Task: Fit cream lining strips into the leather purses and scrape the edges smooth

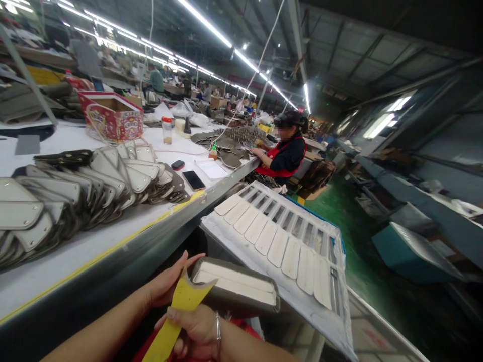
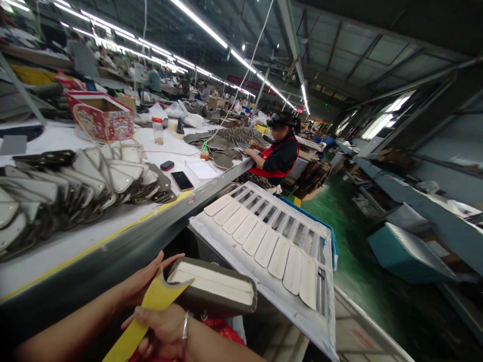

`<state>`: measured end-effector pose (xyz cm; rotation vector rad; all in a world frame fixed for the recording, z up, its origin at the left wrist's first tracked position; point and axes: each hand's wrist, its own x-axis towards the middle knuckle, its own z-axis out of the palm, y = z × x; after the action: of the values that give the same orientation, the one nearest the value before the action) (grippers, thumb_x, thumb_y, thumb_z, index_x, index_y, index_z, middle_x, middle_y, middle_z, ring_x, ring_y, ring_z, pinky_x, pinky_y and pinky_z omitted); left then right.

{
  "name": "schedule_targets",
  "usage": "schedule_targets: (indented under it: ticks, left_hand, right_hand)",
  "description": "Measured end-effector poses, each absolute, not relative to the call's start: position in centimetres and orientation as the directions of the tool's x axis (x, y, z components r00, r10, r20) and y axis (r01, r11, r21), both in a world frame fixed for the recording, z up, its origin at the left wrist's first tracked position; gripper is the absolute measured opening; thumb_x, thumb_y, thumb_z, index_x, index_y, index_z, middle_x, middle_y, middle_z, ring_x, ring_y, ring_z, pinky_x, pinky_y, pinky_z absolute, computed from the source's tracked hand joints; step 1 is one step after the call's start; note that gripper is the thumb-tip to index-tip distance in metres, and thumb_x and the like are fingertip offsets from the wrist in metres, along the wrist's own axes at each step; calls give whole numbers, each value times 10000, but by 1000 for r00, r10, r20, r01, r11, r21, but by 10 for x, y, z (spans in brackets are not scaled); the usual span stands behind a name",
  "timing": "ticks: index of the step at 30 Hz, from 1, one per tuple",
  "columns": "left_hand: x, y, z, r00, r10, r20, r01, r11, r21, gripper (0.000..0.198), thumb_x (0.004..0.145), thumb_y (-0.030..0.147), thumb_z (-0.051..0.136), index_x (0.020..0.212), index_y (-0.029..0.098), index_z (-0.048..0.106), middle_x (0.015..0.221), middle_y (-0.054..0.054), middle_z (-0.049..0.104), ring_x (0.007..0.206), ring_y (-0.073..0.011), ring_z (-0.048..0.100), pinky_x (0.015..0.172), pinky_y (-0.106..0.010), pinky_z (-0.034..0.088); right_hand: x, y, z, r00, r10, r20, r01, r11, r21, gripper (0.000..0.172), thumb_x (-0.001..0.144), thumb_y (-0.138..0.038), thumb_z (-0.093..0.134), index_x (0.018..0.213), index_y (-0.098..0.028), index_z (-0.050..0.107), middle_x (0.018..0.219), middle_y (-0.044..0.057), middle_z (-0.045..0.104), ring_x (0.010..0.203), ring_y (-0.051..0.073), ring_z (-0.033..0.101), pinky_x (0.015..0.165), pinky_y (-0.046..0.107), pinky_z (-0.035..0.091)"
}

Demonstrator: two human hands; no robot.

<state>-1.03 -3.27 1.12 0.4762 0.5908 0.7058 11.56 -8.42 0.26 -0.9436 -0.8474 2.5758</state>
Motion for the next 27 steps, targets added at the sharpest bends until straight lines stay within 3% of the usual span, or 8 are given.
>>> schedule_targets:
  ticks: [6, 10, 13, 18, 22, 27]
  left_hand:
    - [2, -27, -5, 491, 792, -362, -452, 587, 671, 655, 854, 643, 302, 1349, 217, 354, 1148, -70, 614, 983, -228, 586, 963, -385, 380]
    - [3, -21, -14, 379, 838, -393, -272, 506, 818, 626, 859, 649, 259, 1288, 233, 445, 1141, -42, 616, 1063, -238, 543, 980, -380, 367]
    - [3, -17, -12, 322, 864, -388, -103, 439, 893, 597, 873, 635, 218, 1249, 254, 481, 1122, -19, 632, 1084, -229, 533, 992, -365, 358]
    - [9, -14, -4, 285, 858, -426, -31, 453, 891, 535, 891, 601, 224, 1201, 271, 508, 1140, 6, 634, 1072, -206, 552, 985, -335, 371]
    - [12, -13, -4, 221, 884, -413, 51, 412, 910, 499, 900, 569, 250, 1196, 260, 508, 1163, -2, 620, 1097, -203, 536, 981, -332, 382]
    - [15, -11, -5, 164, 911, -378, 151, 355, 922, 465, 910, 530, 270, 1164, 234, 525, 1163, -17, 606, 1093, -204, 521, 987, -330, 367]
  right_hand:
    - [118, -77, -14, -810, 410, -420, -117, -814, -568, 679, 579, -640, 686, 895, -39, 668, 426, -4, 548, 296, 73, 445, 320, 162, 359]
    - [117, -78, -38, -823, 424, -377, -175, -821, -543, 611, 626, -616, 675, 879, -60, 673, 484, 21, 586, 327, 51, 440, 366, 152, 348]
    - [115, -78, -54, -805, 448, -388, -189, -815, -548, 622, 583, -641, 690, 827, -69, 682, 528, 48, 604, 377, 66, 472, 380, 156, 349]
    - [115, -76, -58, -798, 455, -396, -186, -810, -556, 599, 520, -674, 705, 739, -116, 699, 567, 40, 600, 403, 75, 475, 384, 172, 358]
    - [119, -71, -51, -809, 450, -379, -184, -805, -564, 548, 494, -671, 717, 690, -160, 710, 634, 39, 615, 510, 103, 534, 493, 202, 435]
    - [127, -62, -41, -801, 537, -263, -231, -684, -692, 479, 594, -667, 657, 670, -198, 716, 671, 37, 602, 597, 137, 534, 645, 276, 460]
